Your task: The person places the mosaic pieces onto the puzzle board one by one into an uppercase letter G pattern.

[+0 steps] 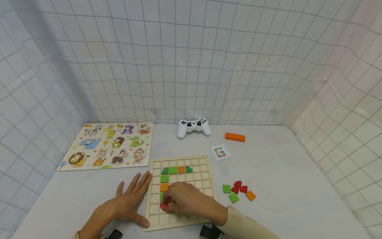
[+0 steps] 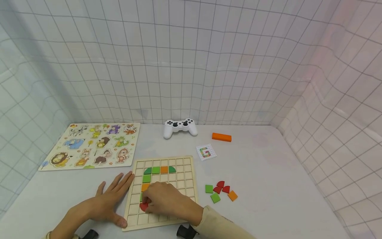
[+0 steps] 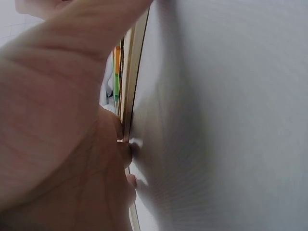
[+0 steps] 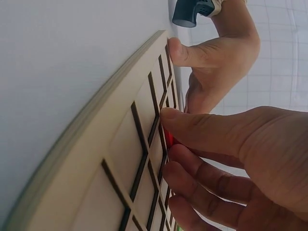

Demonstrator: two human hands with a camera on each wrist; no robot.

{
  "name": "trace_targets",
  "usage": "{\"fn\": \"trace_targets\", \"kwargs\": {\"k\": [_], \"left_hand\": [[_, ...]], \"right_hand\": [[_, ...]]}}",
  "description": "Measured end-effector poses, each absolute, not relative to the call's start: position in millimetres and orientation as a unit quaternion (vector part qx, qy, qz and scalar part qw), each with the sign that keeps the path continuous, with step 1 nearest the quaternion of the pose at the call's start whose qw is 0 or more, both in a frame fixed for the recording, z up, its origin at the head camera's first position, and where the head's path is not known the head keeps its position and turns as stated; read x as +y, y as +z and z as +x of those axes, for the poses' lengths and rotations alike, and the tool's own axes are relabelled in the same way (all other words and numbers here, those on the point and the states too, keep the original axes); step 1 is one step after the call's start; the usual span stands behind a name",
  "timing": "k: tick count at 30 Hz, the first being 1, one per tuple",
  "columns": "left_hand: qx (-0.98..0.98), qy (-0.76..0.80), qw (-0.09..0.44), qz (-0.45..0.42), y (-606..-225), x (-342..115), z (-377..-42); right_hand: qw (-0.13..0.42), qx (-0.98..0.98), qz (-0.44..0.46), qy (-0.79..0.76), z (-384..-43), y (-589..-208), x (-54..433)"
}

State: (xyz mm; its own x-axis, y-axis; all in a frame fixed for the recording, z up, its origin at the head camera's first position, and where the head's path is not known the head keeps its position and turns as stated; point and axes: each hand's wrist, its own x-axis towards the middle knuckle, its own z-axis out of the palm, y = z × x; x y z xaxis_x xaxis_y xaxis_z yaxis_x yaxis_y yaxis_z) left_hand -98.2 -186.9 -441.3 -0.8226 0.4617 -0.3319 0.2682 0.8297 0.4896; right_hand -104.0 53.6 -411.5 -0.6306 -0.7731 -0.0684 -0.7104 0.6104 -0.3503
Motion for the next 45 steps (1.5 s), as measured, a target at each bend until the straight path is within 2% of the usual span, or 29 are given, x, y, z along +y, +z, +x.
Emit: {"fn": "trace_targets", "kwargs": {"k": [7,19,31,37,45], "left_hand": [[0.937,0.211,0.199,0.193,-452.1,-189.0,-101.5],[0.937,0.209,0.202,0.195,-452.1,-189.8,-100.3],[0.928,0.221,0.223,0.199,-447.3,-187.6,-100.1],[0.937,0.206,0.207,0.189,-451.3,-187.1,-98.4],[0.929,0.218,0.227,0.194,-442.6,-184.8,-97.4]], "right_hand": [[0.091,0.893,-0.419,-0.137,-104.3,-411.2,54.4],[0.101,0.901,-0.378,-0.185,-102.1,-400.6,80.7],[0.088,0.924,-0.318,-0.195,-107.9,-394.2,143.5],[0.076,0.929,-0.293,-0.212,-110.8,-396.2,186.4],[0.101,0.908,-0.301,-0.274,-122.0,-404.0,225.1]]}}
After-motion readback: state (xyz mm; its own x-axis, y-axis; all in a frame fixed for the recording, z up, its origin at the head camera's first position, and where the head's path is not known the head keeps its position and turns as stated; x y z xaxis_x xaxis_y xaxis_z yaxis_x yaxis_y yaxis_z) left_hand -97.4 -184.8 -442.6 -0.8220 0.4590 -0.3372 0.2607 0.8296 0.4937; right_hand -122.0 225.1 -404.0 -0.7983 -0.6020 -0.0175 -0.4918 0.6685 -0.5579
